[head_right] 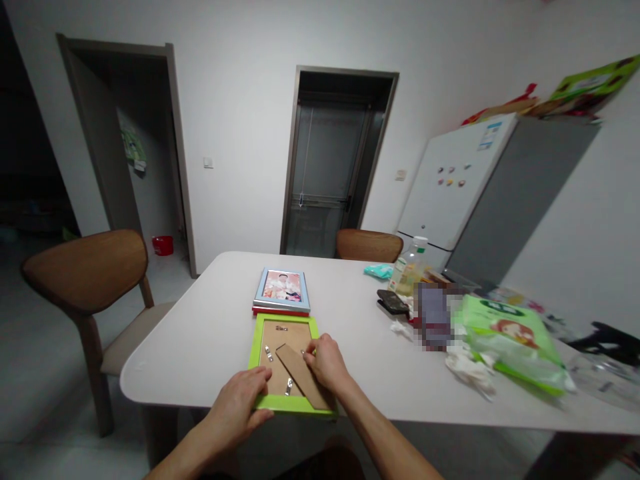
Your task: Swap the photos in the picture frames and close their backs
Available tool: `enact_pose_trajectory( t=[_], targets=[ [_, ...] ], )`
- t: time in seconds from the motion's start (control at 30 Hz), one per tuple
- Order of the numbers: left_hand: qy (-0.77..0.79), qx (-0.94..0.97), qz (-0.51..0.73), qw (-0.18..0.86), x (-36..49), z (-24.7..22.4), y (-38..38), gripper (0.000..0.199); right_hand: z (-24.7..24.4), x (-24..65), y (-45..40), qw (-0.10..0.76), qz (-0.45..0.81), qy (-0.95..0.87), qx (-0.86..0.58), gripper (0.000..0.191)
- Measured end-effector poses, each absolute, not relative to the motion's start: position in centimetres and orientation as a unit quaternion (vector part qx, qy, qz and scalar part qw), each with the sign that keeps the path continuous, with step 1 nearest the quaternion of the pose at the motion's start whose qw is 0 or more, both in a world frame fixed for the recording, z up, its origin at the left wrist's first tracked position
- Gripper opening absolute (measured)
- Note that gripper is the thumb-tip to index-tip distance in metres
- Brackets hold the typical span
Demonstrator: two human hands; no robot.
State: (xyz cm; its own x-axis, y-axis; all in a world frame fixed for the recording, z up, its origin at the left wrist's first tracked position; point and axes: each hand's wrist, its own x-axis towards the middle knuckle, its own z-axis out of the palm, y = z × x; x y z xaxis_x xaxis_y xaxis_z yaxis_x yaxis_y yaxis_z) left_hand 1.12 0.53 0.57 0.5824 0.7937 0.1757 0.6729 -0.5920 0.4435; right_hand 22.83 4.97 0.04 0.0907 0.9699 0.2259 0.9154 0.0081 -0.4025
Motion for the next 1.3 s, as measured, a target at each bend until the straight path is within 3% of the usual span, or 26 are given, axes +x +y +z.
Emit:
enact_pose_trajectory(
  t=[0.2,0.63,0.8,1.17,1.3],
  targets=[
    [0.424,0.872,0.174,0.169,1.2,0.4,0.8,0.053,0.0,23.9,6.1,0.214,0.115,-0.663,-0.708,0.012],
    [0.432,0.867,0.182,0.170,1.2,0.2,0.7,0.048,1.4,20.2,5.8,0.260,0.078,-0.709,-0.651,0.023],
    [0.431,0.866,0.189,0.170,1.2,-0.2,0.8,0.044,0.8,16.2,6.2,0.215,0.086,-0.764,-0.603,0.023],
    [0.416,0.868,0.197,0.185,1.0,0.3,0.6,0.047,0.0,15.8,6.2,0.200,0.049,-0.837,-0.507,0.023],
    [0.429,0.863,0.191,0.185,0.7,0.7,0.2,0.048,0.1,16.7,7.3,0.232,0.076,-0.782,-0.574,0.015]
  ],
)
